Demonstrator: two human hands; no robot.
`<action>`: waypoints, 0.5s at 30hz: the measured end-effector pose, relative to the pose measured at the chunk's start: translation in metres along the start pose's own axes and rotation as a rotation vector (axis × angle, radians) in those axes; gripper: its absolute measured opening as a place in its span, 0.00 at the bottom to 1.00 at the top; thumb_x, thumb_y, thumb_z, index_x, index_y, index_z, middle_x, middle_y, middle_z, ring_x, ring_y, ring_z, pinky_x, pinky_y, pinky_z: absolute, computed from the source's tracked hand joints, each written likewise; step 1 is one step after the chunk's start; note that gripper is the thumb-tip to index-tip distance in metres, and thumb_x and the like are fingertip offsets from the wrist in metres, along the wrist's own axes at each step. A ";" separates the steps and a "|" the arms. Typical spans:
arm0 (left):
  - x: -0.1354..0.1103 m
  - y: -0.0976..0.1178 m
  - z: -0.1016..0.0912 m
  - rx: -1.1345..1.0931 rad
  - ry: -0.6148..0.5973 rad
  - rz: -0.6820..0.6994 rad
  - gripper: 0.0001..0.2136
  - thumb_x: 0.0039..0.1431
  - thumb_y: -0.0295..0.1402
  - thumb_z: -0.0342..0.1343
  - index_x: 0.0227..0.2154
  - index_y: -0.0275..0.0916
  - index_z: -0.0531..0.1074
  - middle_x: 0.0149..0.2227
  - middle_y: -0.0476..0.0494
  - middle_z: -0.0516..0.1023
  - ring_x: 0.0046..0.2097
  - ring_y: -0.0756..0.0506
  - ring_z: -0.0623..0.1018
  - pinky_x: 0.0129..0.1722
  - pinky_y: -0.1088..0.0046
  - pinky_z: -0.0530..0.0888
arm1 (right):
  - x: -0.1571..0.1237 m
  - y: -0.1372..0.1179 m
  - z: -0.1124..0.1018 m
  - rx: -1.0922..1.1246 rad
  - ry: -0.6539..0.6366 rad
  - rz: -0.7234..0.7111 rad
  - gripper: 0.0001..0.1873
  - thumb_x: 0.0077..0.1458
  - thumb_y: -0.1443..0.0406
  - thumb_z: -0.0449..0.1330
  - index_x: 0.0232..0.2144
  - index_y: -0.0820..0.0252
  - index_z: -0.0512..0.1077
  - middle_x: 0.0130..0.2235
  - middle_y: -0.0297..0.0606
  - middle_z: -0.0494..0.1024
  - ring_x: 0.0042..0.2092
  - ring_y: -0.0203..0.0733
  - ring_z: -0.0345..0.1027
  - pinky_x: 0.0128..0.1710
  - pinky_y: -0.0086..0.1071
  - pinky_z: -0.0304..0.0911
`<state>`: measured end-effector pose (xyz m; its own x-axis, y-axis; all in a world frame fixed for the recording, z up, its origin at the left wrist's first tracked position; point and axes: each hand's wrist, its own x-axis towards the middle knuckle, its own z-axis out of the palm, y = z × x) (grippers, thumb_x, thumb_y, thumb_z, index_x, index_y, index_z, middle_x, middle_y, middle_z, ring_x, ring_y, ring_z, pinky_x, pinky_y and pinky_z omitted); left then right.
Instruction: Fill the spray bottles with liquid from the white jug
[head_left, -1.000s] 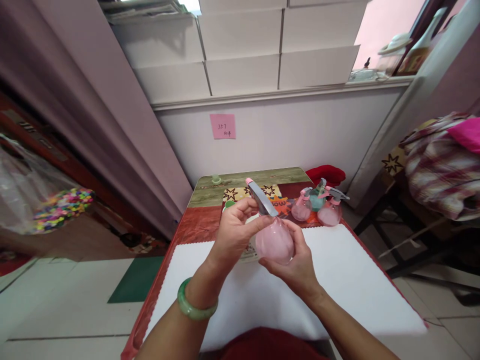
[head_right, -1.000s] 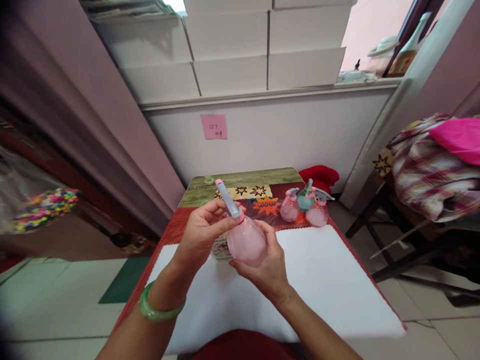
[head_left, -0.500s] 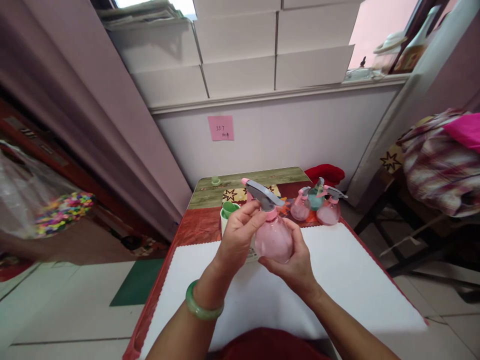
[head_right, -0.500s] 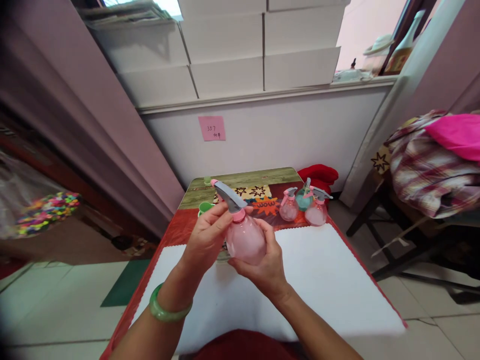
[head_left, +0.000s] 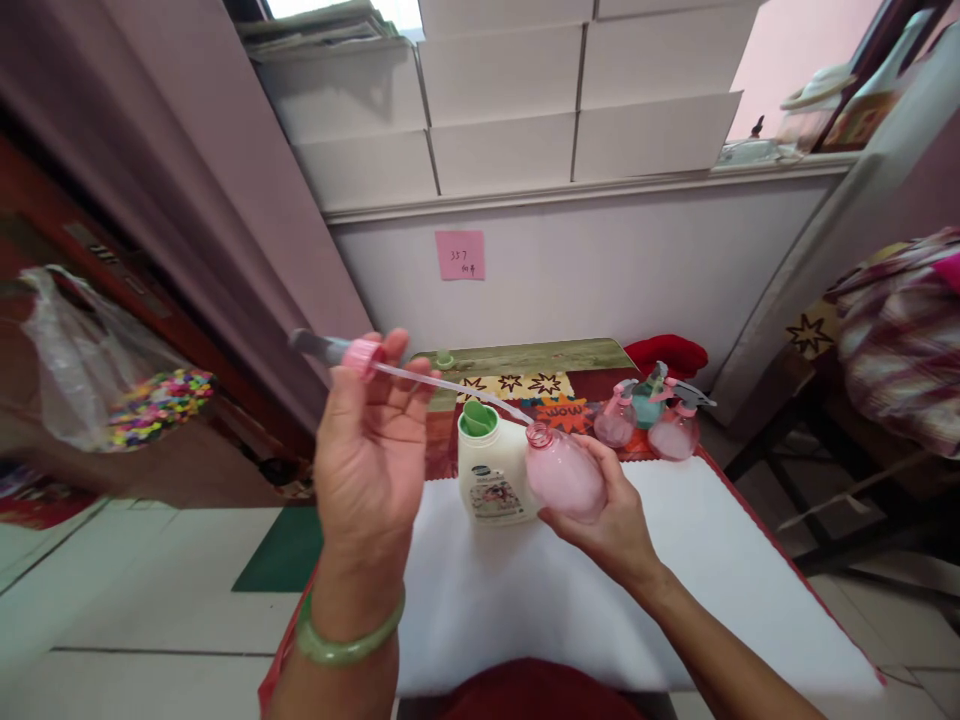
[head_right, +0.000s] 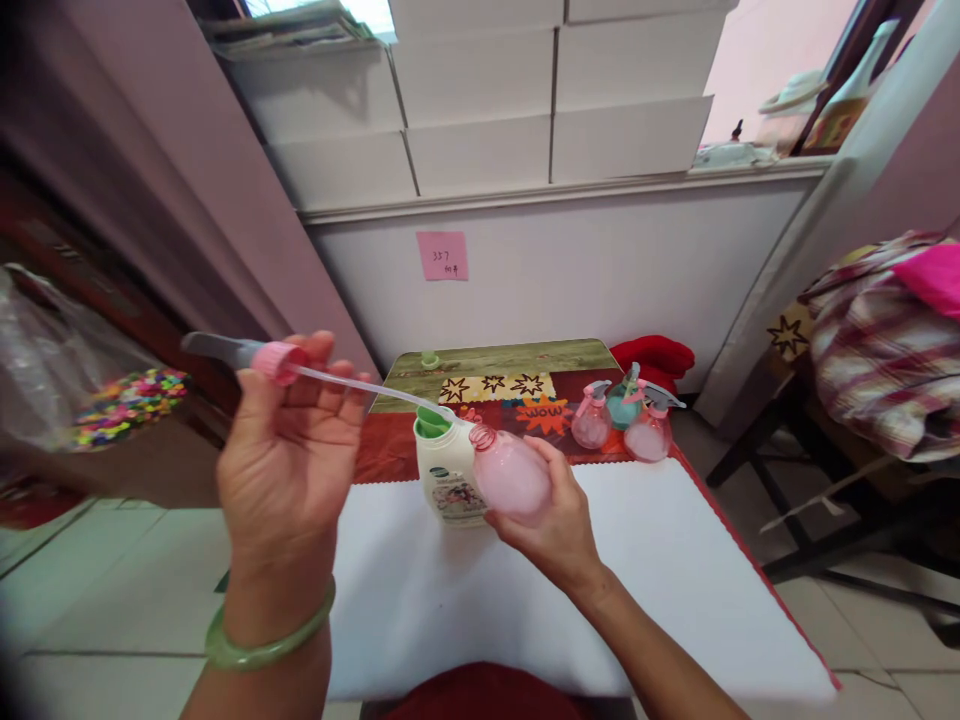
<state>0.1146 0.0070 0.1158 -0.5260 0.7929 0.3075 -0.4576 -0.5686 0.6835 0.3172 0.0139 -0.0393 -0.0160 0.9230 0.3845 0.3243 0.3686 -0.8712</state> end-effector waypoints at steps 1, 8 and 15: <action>0.004 0.008 -0.006 -0.010 0.037 0.028 0.08 0.65 0.38 0.58 0.37 0.42 0.80 0.44 0.47 0.84 0.41 0.49 0.82 0.49 0.69 0.79 | 0.003 0.000 -0.002 -0.023 0.000 -0.014 0.43 0.40 0.57 0.73 0.58 0.52 0.63 0.57 0.45 0.73 0.55 0.56 0.71 0.55 0.50 0.69; 0.015 0.038 -0.068 0.085 0.270 -0.005 0.14 0.70 0.36 0.50 0.33 0.44 0.80 0.39 0.52 0.85 0.38 0.52 0.82 0.43 0.78 0.80 | 0.036 -0.013 -0.016 -0.205 -0.062 -0.190 0.42 0.42 0.57 0.72 0.59 0.52 0.63 0.59 0.45 0.73 0.59 0.58 0.69 0.59 0.53 0.65; 0.007 0.025 -0.117 0.084 0.430 -0.180 0.11 0.66 0.32 0.53 0.35 0.36 0.81 0.37 0.42 0.85 0.33 0.49 0.83 0.36 0.76 0.81 | 0.067 -0.031 -0.022 -0.425 -0.203 -0.320 0.39 0.45 0.58 0.69 0.58 0.53 0.63 0.57 0.47 0.74 0.57 0.59 0.70 0.56 0.53 0.68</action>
<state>0.0155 -0.0268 0.0573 -0.7006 0.7048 -0.1110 -0.5188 -0.3964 0.7574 0.3272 0.0615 0.0198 -0.3441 0.7910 0.5059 0.6250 0.5950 -0.5053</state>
